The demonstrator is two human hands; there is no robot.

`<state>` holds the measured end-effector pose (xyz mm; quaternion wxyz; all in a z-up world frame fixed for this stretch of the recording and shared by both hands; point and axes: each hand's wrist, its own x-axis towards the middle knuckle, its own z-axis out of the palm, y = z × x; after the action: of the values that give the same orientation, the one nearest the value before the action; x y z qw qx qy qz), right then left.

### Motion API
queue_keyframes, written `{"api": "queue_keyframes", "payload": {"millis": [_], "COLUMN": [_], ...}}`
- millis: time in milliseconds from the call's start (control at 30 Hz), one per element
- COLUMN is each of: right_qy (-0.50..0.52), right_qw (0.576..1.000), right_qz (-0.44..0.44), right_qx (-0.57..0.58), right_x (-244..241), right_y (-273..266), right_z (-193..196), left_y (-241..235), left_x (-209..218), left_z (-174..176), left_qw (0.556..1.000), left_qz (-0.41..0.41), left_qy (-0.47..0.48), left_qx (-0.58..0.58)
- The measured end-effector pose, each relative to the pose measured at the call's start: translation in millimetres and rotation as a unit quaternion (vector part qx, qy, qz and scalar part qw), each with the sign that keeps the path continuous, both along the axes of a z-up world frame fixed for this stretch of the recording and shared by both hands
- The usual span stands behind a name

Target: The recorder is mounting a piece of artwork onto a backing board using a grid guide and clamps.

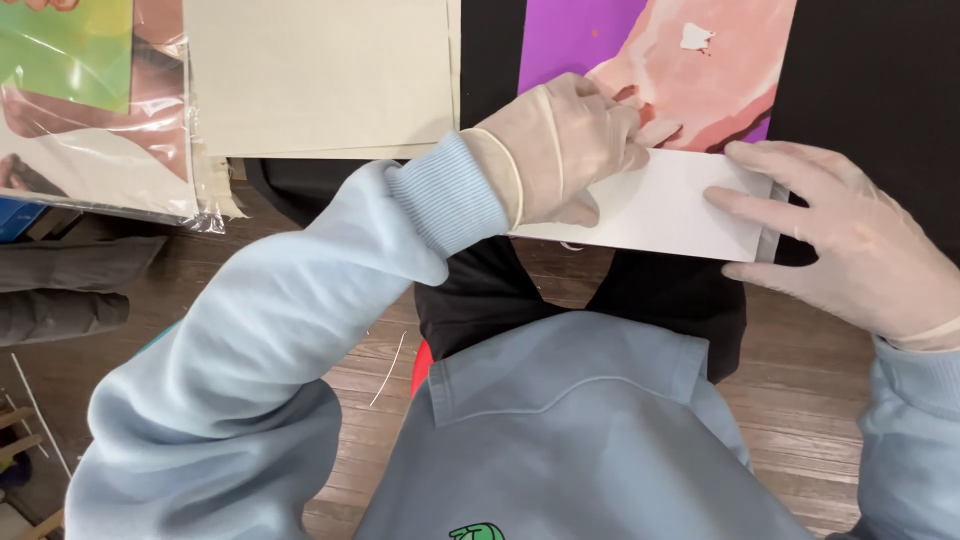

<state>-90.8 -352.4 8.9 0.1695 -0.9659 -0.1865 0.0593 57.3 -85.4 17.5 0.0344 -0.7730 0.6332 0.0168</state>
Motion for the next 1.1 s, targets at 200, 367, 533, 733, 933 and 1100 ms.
{"api": "queue_keyframes", "payload": {"millis": [200,367,533,733,933,1100], "right_qy": [-0.018,-0.007,-0.004,-0.015,-0.012,-0.009], "right_qw": [1.000,1.000,1.000,1.000,0.999,1.000], "right_qz": [0.003,-0.001,0.009,0.016,0.022,0.014], "right_qx": [-0.006,-0.016,0.002,0.012,0.028,0.021], "right_x": [0.2,1.0,1.8,2.7,2.6,2.7], "right_y": [3.7,2.5,3.6,3.8,3.4,4.3], "right_z": [2.2,1.2,7.3,6.4,6.6,7.1], "left_y": [2.0,0.8,1.5,3.8,5.6,4.7], "left_x": [1.2,1.7,1.3,1.9,3.9,1.9], "left_z": [-4.3,-0.7,-3.8,-4.3,-8.9,-5.3], "left_qw": [1.000,0.999,0.998,0.999,0.998,0.999], "left_qz": [0.000,0.020,0.016,0.002,-0.006,0.003], "left_qy": [0.000,0.051,0.055,0.017,0.037,0.019], "left_qx": [-0.021,-0.005,-0.025,-0.046,-0.049,-0.043]}}
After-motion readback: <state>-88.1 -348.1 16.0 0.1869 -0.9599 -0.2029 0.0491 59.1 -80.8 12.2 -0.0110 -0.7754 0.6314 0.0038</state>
